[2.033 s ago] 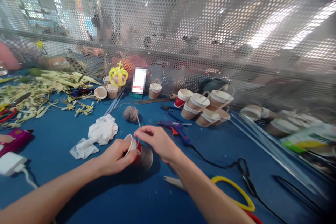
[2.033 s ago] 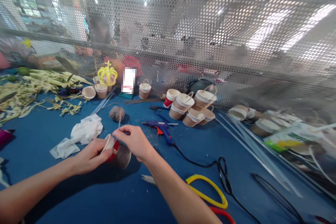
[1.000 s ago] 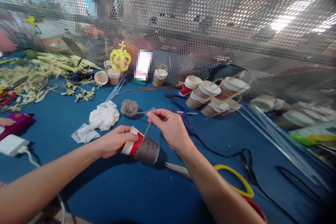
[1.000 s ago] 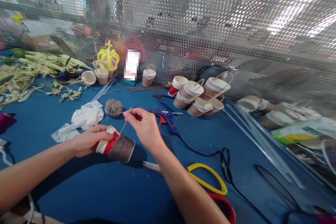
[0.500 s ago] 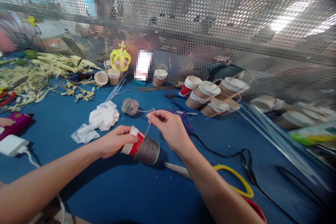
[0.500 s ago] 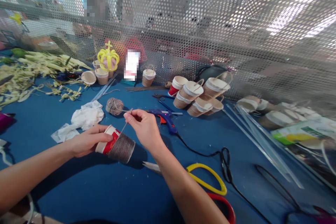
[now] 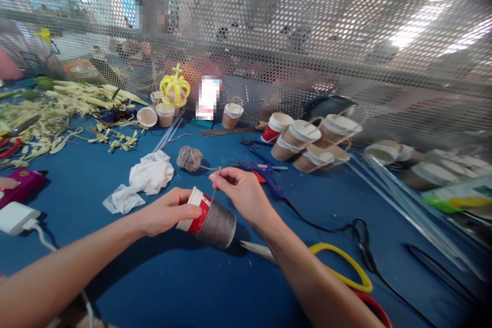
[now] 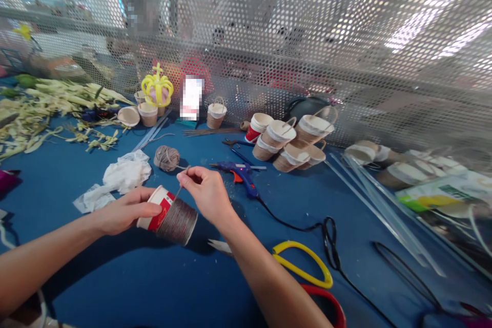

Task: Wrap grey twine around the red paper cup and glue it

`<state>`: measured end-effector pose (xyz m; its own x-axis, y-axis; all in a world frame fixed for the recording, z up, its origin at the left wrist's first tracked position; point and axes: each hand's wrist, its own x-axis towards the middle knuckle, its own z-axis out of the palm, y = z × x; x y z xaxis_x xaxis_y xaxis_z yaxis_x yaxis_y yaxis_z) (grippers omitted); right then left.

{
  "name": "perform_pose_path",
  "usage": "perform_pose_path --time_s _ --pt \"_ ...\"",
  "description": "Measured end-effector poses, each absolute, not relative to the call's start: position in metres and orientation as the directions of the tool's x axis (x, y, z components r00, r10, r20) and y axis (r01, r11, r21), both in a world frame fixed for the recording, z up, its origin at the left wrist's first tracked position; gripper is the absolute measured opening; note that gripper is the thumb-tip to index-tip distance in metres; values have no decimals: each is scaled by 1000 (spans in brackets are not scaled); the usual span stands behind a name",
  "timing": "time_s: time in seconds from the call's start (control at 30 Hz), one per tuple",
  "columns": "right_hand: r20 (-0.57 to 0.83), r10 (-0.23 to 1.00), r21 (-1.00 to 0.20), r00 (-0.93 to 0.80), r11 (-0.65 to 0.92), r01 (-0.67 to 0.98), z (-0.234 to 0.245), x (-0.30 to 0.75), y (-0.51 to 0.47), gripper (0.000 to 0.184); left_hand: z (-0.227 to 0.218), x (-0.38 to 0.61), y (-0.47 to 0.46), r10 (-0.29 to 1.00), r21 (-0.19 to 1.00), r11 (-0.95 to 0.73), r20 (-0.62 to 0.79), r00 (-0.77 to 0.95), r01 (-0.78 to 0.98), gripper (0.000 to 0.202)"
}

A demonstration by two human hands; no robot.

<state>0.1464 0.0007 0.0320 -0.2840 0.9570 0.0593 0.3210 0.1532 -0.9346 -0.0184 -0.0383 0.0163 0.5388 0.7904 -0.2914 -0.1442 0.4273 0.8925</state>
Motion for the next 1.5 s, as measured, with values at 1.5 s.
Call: perform_pose_path --time_s 1.5 --pt "-108 902 -942 -417 41 332 44 155 -4 39 20 -21 -29 939 867 309 -211 273 -390 28"
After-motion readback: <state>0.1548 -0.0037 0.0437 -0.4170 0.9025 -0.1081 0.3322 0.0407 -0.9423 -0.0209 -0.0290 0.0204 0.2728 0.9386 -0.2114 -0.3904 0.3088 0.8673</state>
